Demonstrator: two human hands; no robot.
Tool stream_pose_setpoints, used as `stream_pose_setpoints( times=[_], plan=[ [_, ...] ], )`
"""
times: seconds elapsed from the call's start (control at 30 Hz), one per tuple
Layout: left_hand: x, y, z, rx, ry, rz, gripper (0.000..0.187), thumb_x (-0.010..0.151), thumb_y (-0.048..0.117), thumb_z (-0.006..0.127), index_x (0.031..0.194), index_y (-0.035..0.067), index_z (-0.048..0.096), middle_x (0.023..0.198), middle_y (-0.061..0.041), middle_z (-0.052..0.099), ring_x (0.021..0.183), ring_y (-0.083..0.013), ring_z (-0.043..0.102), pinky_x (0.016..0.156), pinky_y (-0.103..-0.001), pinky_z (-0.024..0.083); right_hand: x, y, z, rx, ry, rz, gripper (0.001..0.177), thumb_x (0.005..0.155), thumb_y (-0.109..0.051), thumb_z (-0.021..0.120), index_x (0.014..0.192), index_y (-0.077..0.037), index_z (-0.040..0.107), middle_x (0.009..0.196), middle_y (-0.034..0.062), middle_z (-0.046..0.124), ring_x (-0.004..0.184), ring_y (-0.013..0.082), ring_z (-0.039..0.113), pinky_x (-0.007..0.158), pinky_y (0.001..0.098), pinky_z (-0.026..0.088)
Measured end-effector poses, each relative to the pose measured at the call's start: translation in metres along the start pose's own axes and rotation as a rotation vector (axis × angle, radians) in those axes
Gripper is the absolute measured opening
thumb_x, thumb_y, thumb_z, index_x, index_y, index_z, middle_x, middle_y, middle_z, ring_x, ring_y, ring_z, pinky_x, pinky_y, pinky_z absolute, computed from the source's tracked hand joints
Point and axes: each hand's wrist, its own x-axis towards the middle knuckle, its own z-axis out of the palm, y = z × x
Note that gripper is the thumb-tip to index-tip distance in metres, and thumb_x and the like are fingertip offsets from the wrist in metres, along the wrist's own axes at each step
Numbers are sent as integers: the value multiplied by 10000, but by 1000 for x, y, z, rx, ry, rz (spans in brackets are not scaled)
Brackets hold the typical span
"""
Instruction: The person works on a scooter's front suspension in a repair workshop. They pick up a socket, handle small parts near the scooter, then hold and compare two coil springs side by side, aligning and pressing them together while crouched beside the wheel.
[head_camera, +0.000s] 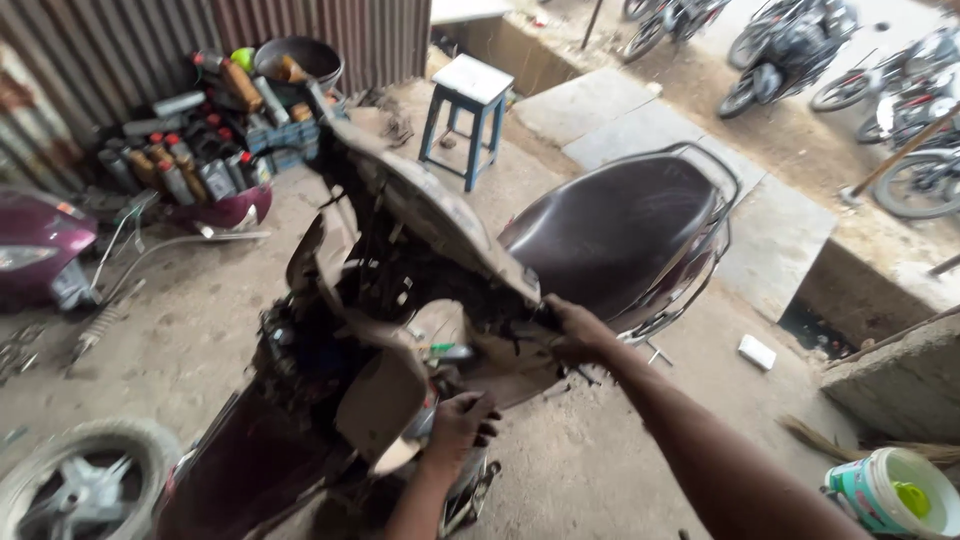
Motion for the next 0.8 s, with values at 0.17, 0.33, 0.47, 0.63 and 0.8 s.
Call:
stream_pose_setpoints(
  times=[0.17,0.33,0.47,0.63,0.8],
  plan=[
    [-81,-3,-66,-75,157,-243,155,873,141,646,993,51,684,752,-133,703,528,-182,581,461,-303,453,-12,-16,7,-47,92,-84,679,735,-60,753,1373,-135,531,1265,132,665,1193,299,634,1047,441,527],
    [-156,-64,-135,145,429,-116,165,851,12,619,1003,48,670,796,-87,728,579,-167,670,469,-295,482,-40,12,41,-251,389,-180,885,750,-10,667,1579,-99,371,1507,180,494,1413,379,449,1200,502,322],
    [-227,-155,-208,-36,616,-259,169,871,-28,560,998,30,655,775,-138,709,535,-203,606,423,-323,411,-93,11,51,-221,457,-352,1051,639,-60,712,1573,-31,232,1552,238,378,1455,404,332,1200,490,243],
    [-270,-182,-207,-88,729,-225,76,950,123,636,985,64,604,757,-70,660,557,-178,612,433,-321,447,-149,2,68,-245,483,-458,939,737,-10,690,1584,24,286,1608,324,298,1515,439,262,1255,519,204],
    [-301,-86,-64,148,580,-158,117,919,151,666,932,39,700,779,-76,708,569,-161,641,469,-298,475,-217,-11,133,33,233,-570,574,878,-89,678,1425,-23,518,1447,217,552,1368,356,514,1174,470,418]
  ],
)
